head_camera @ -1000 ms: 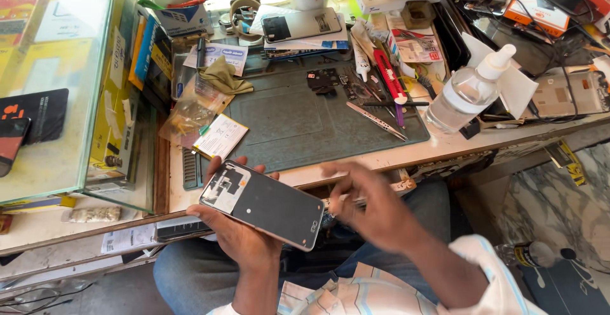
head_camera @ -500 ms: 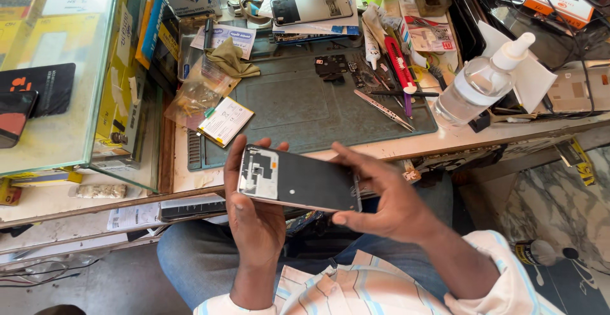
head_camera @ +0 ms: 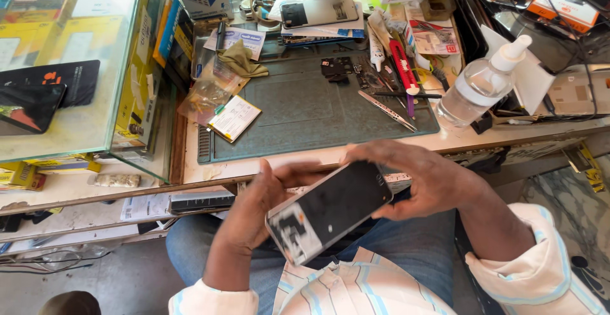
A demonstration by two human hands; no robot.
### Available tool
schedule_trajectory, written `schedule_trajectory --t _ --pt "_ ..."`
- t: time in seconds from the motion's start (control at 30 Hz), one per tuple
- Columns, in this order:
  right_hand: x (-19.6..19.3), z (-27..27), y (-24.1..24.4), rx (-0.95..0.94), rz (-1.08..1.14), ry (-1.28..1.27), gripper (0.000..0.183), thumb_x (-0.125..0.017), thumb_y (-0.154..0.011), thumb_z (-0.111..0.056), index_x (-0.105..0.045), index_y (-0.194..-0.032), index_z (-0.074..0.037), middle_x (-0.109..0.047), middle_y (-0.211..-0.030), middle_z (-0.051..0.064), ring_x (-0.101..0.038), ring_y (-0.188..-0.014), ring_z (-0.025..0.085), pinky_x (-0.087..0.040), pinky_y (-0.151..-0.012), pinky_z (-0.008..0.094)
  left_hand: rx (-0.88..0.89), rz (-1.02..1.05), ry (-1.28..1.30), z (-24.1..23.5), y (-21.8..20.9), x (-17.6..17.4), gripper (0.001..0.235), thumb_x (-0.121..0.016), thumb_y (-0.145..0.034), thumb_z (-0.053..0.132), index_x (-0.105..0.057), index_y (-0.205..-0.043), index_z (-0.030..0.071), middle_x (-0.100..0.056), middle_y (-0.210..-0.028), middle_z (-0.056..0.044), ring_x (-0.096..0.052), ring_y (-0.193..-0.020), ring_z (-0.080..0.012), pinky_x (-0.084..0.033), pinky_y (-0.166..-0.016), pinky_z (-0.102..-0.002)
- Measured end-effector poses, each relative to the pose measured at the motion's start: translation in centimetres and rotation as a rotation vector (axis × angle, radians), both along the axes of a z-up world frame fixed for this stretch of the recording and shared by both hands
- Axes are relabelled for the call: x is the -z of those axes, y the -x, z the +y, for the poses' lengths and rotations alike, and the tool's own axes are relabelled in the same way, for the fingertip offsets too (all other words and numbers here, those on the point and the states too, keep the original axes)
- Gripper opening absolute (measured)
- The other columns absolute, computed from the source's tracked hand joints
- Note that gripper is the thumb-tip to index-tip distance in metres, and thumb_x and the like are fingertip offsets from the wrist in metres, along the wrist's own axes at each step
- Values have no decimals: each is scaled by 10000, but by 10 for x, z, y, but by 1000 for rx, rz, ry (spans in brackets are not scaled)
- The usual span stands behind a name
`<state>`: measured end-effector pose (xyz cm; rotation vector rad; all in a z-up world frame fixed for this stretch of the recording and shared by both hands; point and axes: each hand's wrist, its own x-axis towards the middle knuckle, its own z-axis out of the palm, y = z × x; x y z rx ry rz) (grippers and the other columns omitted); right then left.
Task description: The person uses a red utility knife and a purple plastic pry tool to remove adhesive and separate the screen from the smartphone frame. They then use tweezers to carefully lift and disconnect internal ribbon cables and components.
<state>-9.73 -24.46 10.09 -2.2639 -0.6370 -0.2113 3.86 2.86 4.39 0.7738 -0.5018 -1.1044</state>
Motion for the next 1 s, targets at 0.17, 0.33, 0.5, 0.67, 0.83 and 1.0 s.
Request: schedule_trajectory --t 0.17,0.33,0.5,0.67,0.83,1.0 --pt "-10 5 2 -110 119 166 953 -873 -714 -151 -437 -1560 -116 -596 -1499 105 -554 -1380 316 -454 -1140 447 256 383 -101 -5 32 11 910 -350 -972 694 -412 -1545 -11 -629 -1378 -245 -714 -1101 -353 -615 -917 -442" --pt "-9 9 -2 -180 243 153 996 -889 -713 -151 -397 -1579 -148 -516 -1548 91 -513 -1425 323 -450 -1143 440 422 671 29 -8 59 19 940 -313 -1006 678 -378 -1567 -74 -592 -1388 -330 -745 -977 -446 -636 -711 -466" --pt "-3 9 -12 -235 214 104 970 -797 -798 -83 -318 -1639 -152 -384 -1701 99 -419 -1559 311 -448 -1214 429 300 611 85 -10 70 19 821 -300 -1079 599 -383 -1514 -92 -598 -1305 -347 -750 -888 -390 -650 -682 -458" --pt "-9 -10 -43 -108 43 57 907 -782 -876 -179 -281 -1632 -147 -296 -1707 148 -325 -1567 335 -306 -1267 509 94 299 159 -14 40 15 711 -302 -1102 557 -403 -1532 1 -633 -1249 -308 -760 -801 -299 -640 -623 -384" --pt "-13 -29 -106 471 -19 -32 662 -762 -927 -291 -513 -1523 -149 -527 -1567 155 -512 -1442 299 -464 -1151 445 -117 5 93 -34 -35 8 700 -274 -1127 584 -550 -1410 6 -676 -1041 -239 -745 -736 -237 -619 -568 -340" --pt "-7 -72 -184 798 -58 114 581 -795 -893 -288 -622 -1432 -157 -653 -1389 149 -625 -1246 340 -494 -1069 445 -401 -65 72 -65 -80 10 635 -304 -1093 554 -572 -1326 27 -705 -1167 -148 -732 -765 -221 -617 -602 -376"
